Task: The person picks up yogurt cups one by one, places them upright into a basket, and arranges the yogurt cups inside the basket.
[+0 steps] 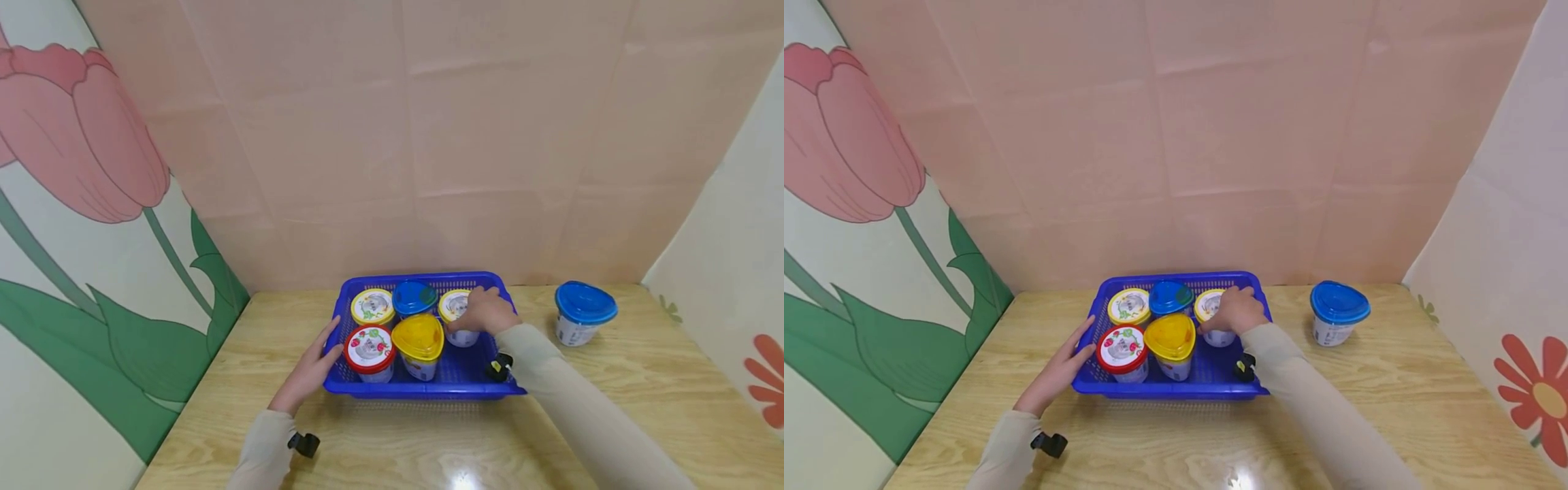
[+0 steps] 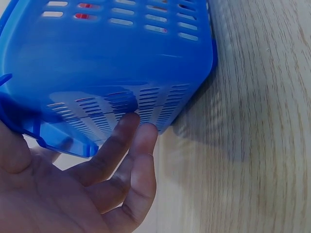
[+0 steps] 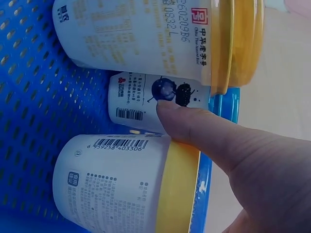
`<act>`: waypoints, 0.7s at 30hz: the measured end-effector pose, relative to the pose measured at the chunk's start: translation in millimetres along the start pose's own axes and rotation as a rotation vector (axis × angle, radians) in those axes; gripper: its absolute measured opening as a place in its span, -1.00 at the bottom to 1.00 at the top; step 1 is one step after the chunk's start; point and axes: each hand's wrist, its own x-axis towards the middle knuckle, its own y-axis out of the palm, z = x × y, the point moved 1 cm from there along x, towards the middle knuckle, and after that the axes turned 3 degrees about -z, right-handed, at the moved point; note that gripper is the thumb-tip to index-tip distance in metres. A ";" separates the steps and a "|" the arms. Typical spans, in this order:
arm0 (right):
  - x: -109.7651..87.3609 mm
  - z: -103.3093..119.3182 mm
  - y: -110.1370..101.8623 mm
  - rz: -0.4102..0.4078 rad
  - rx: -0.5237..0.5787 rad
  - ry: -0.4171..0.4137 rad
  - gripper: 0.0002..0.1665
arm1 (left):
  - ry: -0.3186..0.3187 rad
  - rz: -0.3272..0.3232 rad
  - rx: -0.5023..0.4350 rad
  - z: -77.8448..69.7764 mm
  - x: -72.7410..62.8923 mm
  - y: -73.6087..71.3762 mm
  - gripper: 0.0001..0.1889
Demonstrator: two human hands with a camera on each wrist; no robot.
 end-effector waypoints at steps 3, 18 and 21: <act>1.4 -0.3 0.6 -0.005 0.010 0.013 0.48 | -0.004 0.005 -0.007 -0.7 0.2 -0.1 -0.39; 1.0 -3.7 -4.0 0.022 -0.001 -0.063 0.31 | 0.011 0.002 -0.001 -2.2 -0.2 -1.0 -0.38; 0.2 -4.6 -5.2 0.030 0.004 -0.079 0.26 | 0.016 0.003 0.006 -2.1 -0.4 -0.9 -0.38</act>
